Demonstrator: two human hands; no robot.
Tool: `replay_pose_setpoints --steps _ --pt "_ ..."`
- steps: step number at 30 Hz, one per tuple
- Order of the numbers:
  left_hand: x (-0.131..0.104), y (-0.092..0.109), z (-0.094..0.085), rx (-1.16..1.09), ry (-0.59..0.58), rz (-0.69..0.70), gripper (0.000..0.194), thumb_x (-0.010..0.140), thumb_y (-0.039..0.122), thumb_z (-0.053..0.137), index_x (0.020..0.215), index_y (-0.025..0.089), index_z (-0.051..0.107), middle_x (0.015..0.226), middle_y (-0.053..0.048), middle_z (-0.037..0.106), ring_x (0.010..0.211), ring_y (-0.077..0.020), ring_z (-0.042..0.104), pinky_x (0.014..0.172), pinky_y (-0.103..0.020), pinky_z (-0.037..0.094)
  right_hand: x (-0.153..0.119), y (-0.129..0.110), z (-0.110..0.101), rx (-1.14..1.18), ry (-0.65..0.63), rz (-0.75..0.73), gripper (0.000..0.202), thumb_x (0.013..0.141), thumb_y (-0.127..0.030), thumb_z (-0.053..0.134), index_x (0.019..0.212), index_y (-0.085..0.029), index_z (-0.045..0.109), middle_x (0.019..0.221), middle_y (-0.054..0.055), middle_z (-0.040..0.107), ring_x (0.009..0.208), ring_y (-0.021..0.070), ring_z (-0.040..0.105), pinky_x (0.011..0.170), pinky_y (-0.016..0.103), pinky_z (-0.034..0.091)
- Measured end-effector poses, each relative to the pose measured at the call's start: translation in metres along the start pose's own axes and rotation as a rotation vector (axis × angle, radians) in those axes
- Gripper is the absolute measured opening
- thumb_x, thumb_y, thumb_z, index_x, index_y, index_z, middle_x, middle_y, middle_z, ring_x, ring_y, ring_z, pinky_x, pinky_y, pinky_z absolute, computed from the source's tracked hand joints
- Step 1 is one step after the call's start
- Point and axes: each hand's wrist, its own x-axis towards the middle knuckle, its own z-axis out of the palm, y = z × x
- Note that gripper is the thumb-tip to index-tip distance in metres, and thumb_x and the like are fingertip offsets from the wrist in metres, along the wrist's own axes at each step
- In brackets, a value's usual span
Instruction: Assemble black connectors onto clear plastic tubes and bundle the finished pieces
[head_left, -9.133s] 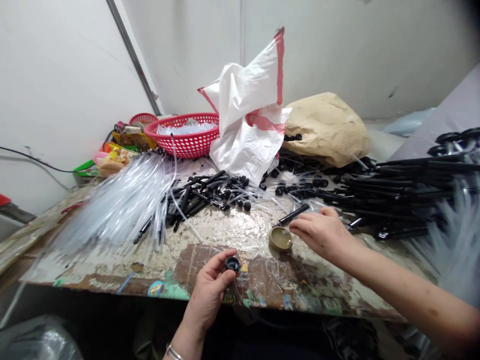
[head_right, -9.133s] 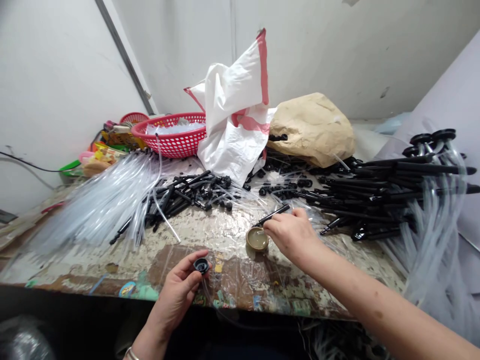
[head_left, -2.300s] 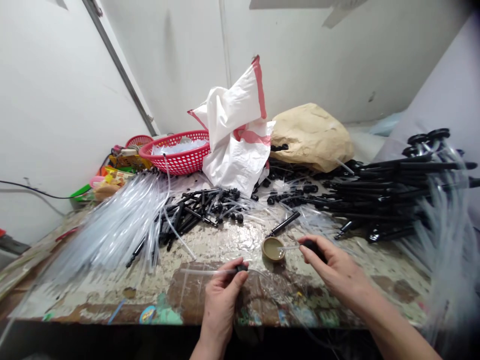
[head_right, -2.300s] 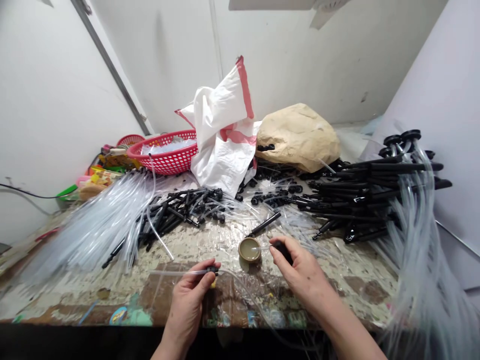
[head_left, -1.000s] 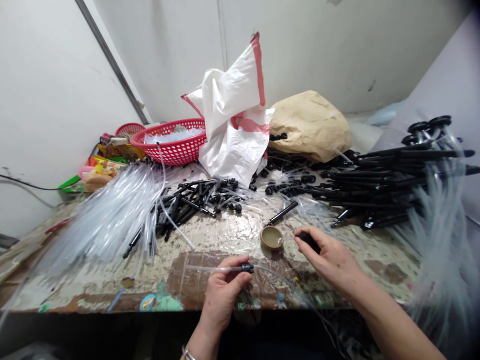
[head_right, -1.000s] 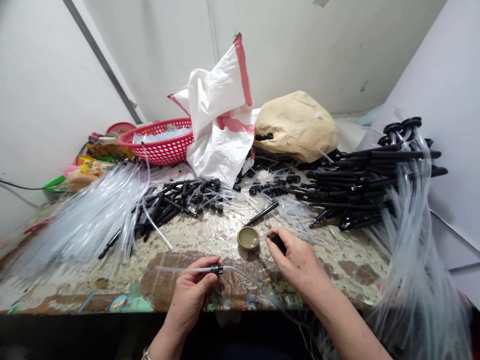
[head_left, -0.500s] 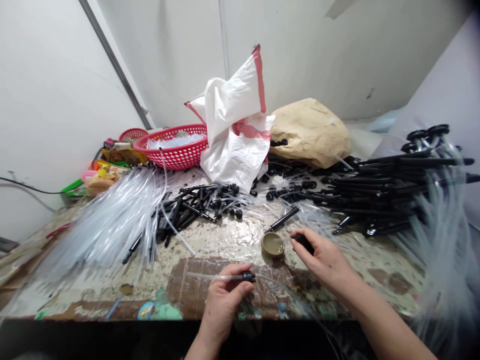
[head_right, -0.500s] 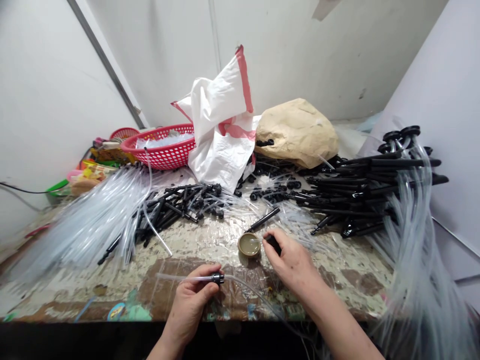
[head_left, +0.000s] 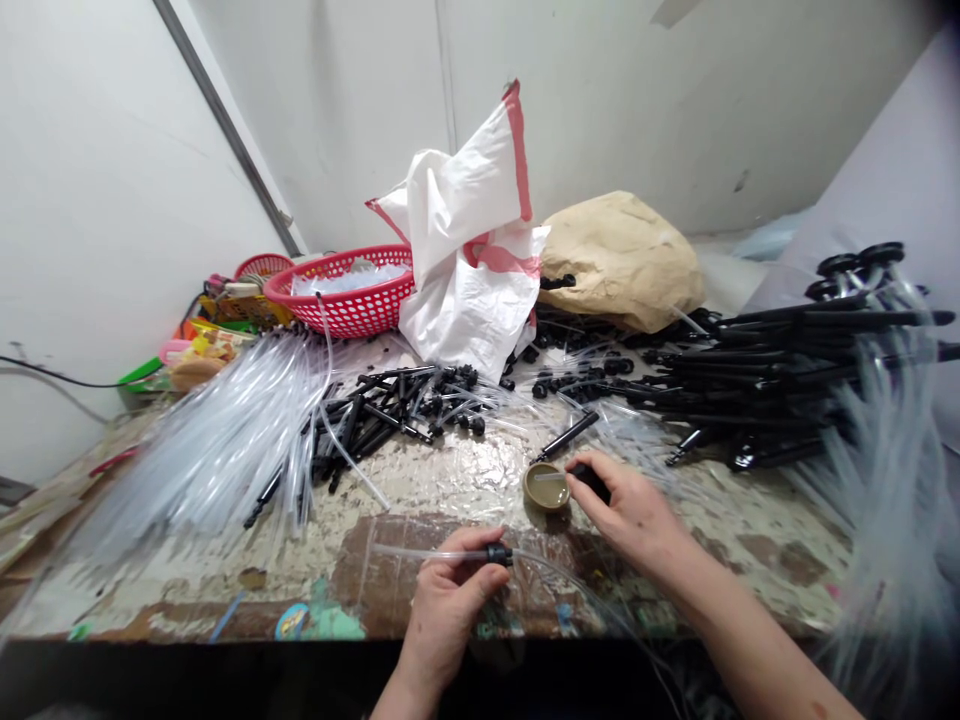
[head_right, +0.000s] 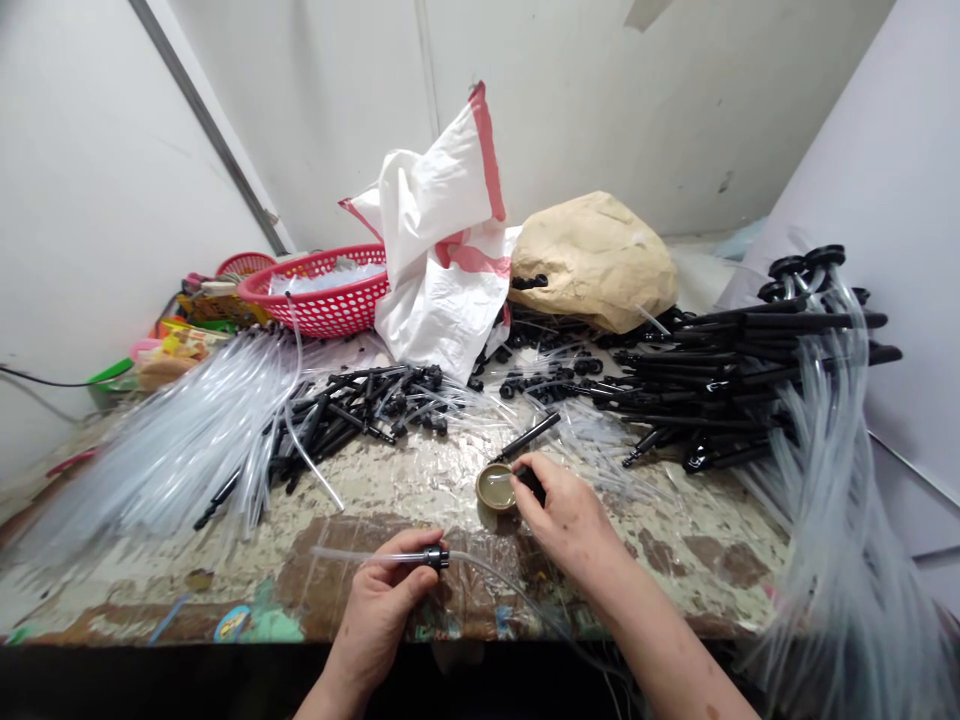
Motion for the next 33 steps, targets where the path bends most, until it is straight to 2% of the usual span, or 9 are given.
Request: replay_pose_setpoints --steps 13,17,22,27,33 --pt "0.002 -0.004 -0.002 0.004 -0.016 -0.007 0.029 0.063 0.027 0.076 0.091 0.022 0.073 0.091 -0.007 0.068 0.085 -0.0209 0.063 0.07 -0.027 0.052 -0.004 -0.001 -0.005 0.041 0.005 0.031 0.02 0.084 -0.034 0.044 0.093 -0.022 0.057 0.085 0.003 0.066 0.076 0.0188 0.061 0.066 0.029 0.044" --pt "0.002 -0.006 -0.003 0.002 -0.015 -0.007 0.03 0.064 0.027 0.076 0.093 0.022 0.073 0.093 -0.007 0.068 0.086 -0.0211 0.062 0.07 -0.027 0.052 -0.008 0.002 -0.007 0.02 0.012 0.037 0.02 0.084 -0.035 0.044 0.093 -0.021 0.057 0.079 0.002 0.065 0.069 0.0177 0.06 0.063 0.028 0.043" --pt "0.0 -0.002 0.0 0.005 0.02 -0.023 0.03 0.061 0.029 0.077 0.089 0.021 0.074 0.091 -0.006 0.068 0.081 -0.0203 0.062 0.068 -0.027 0.052 -0.011 0.006 -0.009 -0.028 0.023 0.039 0.021 0.084 -0.034 0.044 0.093 -0.021 0.057 0.076 0.002 0.065 0.067 0.0177 0.059 0.061 0.028 0.043" --pt "0.0 0.001 0.001 -0.005 0.001 -0.012 0.028 0.062 0.028 0.076 0.09 0.023 0.074 0.091 -0.005 0.068 0.084 -0.0202 0.062 0.072 -0.027 0.05 -0.012 0.007 -0.009 -0.046 0.02 0.041 0.021 0.084 -0.036 0.044 0.094 -0.022 0.057 0.081 0.003 0.066 0.071 0.019 0.061 0.063 0.029 0.044" --pt "-0.006 -0.001 0.002 -0.052 -0.012 -0.021 0.03 0.06 0.026 0.078 0.088 0.02 0.074 0.082 -0.005 0.066 0.075 -0.0168 0.059 0.068 -0.025 0.047 -0.016 0.024 -0.004 -0.024 0.026 0.016 0.028 0.082 -0.045 0.047 0.095 -0.023 0.058 0.086 0.004 0.069 0.075 0.0218 0.065 0.061 0.029 0.049"
